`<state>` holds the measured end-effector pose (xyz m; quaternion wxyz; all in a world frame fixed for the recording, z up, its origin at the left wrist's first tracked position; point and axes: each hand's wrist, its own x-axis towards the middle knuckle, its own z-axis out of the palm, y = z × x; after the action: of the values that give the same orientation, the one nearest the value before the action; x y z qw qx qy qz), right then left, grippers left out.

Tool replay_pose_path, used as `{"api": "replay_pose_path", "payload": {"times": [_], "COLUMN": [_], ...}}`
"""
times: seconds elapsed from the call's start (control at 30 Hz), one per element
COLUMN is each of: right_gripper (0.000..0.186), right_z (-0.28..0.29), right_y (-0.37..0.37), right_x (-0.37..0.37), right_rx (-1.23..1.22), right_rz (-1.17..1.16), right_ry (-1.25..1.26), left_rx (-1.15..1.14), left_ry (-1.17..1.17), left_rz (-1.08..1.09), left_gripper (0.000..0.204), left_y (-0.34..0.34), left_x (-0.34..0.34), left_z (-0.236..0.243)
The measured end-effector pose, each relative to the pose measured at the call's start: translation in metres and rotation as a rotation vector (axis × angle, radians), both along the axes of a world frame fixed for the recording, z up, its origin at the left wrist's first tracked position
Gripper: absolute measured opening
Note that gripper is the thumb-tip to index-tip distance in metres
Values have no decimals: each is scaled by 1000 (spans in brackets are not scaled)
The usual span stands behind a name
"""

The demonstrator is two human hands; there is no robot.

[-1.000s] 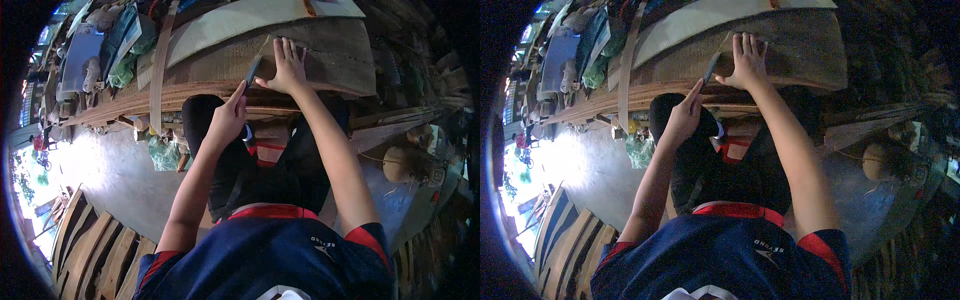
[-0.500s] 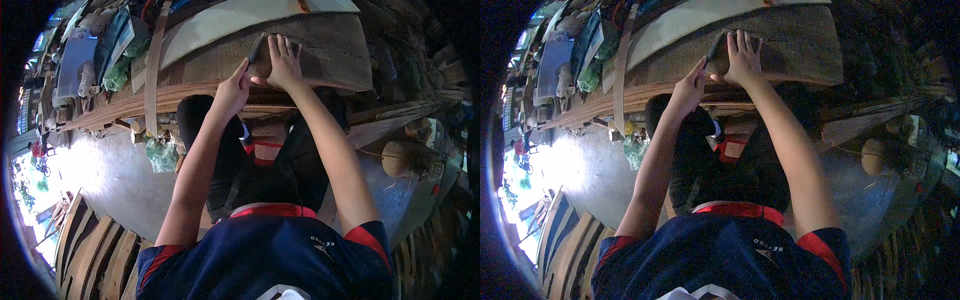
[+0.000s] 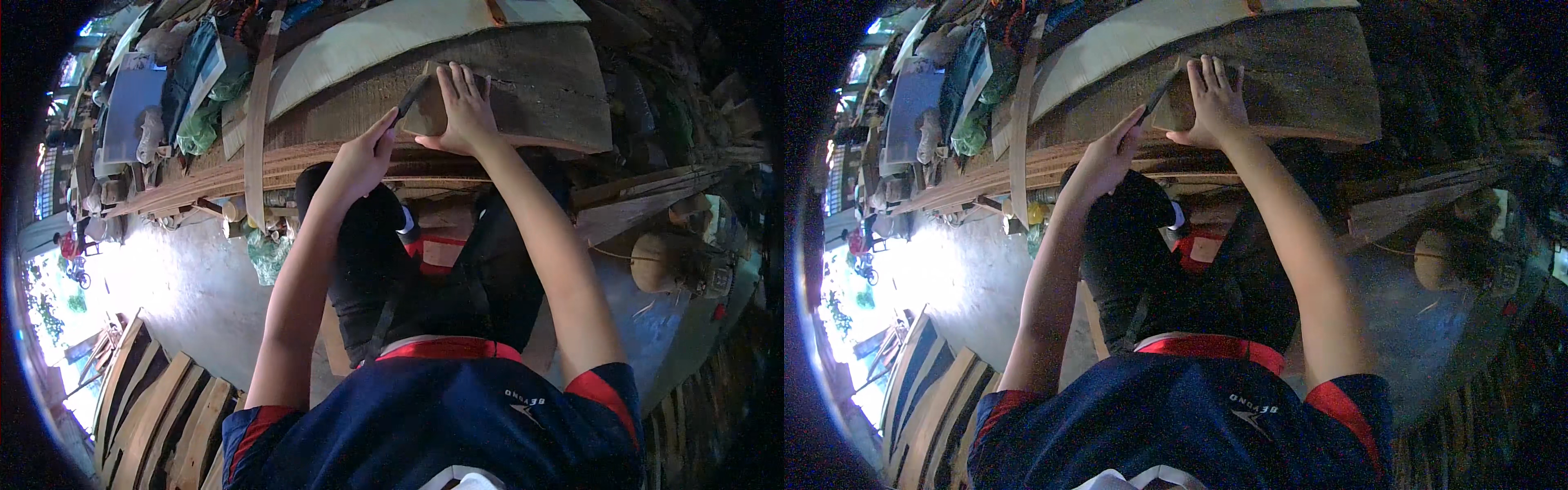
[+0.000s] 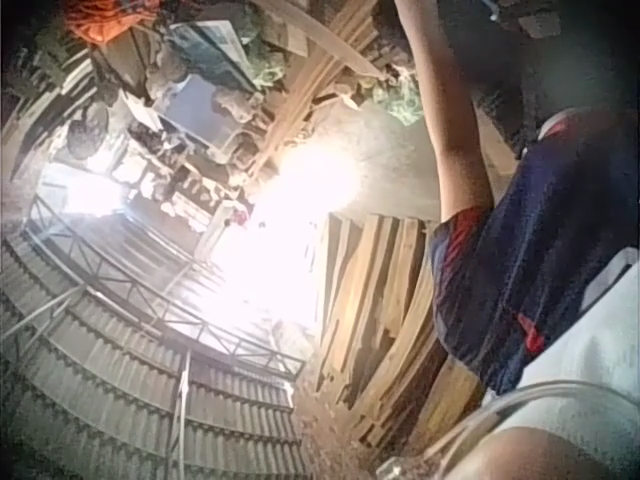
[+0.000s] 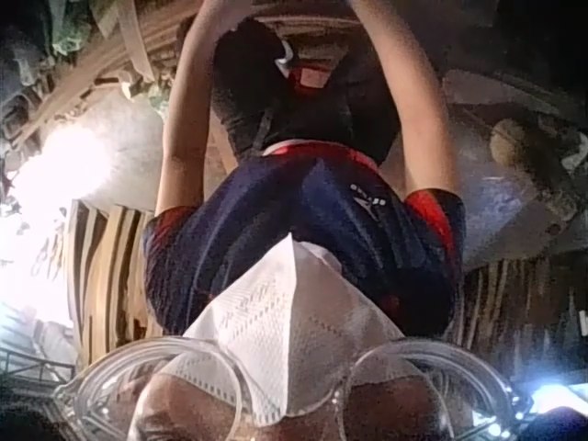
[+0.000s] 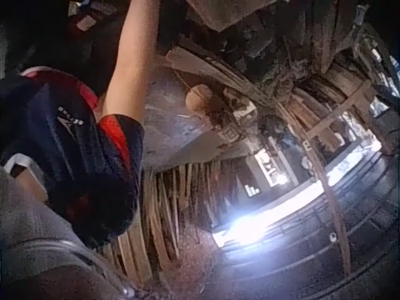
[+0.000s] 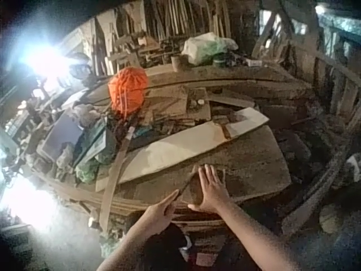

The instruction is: Chisel and shape a small wooden block at a workbench.

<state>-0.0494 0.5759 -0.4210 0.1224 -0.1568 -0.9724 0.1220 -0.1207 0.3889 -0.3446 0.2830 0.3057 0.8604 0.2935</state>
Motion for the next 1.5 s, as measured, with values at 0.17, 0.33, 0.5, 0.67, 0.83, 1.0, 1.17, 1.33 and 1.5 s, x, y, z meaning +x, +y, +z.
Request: {"api": "replay_pose_path", "payload": {"times": [0.17,0.33,0.5,0.67,0.83,1.0,1.17,1.33,1.5], "right_gripper": [116,117,117,120,121,122,122,123,123], "right_z": [1,-1,0,-2,0,-4,-2,-7,-2], "right_y": [-1,4,2,5,3,14,6,12,8], "right_x": [0,1,-1,-1,-4,0,-11,-3,-7], "right_rx": [33,28,44,118,43,79,56,21,24], "right_rz": [-3,-14,-49,-39,-42,-38,-47,-36,-59], "right_ry": [-14,-47,-47,-79,-13,-55,-73,-75,-7], "left_rx": [-63,48,42,103,91,-105,183,-55,77], "left_ry": [-25,2,-12,53,31,-243,151,-192,10], "left_rz": [3,7,12,-3,42,120,14,103,57], "left_gripper": [39,40,39,40,39,40,40,41,40], "left_y": [9,4,19,2,31,25,34,24,34], "left_x": [-1,8,2,9,0,13,-4,13,0], "left_z": [8,-3,-2,-12,-18,8,-26,6,-10]}}
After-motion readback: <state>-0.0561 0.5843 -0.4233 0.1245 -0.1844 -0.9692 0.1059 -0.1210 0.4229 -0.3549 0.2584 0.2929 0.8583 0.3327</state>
